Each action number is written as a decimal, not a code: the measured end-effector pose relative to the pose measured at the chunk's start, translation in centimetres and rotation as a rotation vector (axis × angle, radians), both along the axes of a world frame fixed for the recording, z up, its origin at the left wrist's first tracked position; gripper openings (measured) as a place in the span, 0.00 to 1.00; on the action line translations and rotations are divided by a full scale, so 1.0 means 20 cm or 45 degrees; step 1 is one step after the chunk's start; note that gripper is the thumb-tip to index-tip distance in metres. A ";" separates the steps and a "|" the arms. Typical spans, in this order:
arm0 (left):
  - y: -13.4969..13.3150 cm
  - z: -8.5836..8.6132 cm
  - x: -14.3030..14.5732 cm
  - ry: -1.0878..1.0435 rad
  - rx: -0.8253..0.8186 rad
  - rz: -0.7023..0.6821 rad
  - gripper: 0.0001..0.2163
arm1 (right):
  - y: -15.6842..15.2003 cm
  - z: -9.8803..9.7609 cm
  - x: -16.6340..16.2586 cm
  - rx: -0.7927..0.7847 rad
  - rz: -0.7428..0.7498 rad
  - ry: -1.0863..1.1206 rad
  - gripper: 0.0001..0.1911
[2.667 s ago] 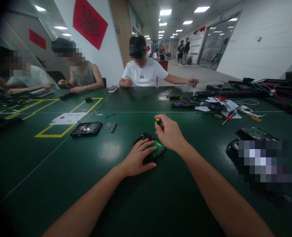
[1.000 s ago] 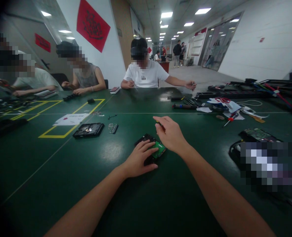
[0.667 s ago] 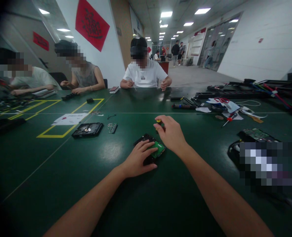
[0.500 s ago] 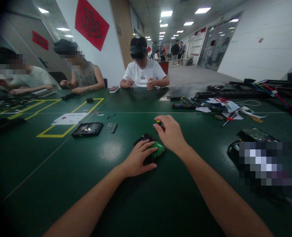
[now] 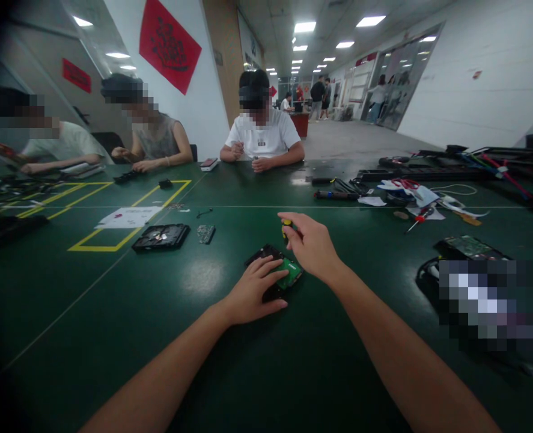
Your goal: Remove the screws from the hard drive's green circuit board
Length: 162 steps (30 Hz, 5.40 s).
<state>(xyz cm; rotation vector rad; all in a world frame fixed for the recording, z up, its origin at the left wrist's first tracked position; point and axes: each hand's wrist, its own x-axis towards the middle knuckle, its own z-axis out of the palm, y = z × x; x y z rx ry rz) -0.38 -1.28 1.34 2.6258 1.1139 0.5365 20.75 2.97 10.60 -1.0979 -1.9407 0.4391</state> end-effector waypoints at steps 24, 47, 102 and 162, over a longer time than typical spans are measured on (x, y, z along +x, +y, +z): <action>0.00 0.01 0.01 -0.018 0.002 -0.001 0.35 | 0.01 -0.01 0.01 -0.013 0.028 0.049 0.11; -0.01 0.01 0.01 0.009 -0.007 -0.008 0.33 | 0.00 0.03 0.03 -0.117 0.153 0.017 0.14; 0.00 -0.01 0.01 -0.004 0.021 -0.011 0.32 | 0.03 0.00 0.04 0.032 0.091 -0.021 0.13; 0.00 -0.01 0.00 0.015 -0.005 -0.010 0.33 | 0.03 0.01 0.04 -0.045 0.043 0.029 0.15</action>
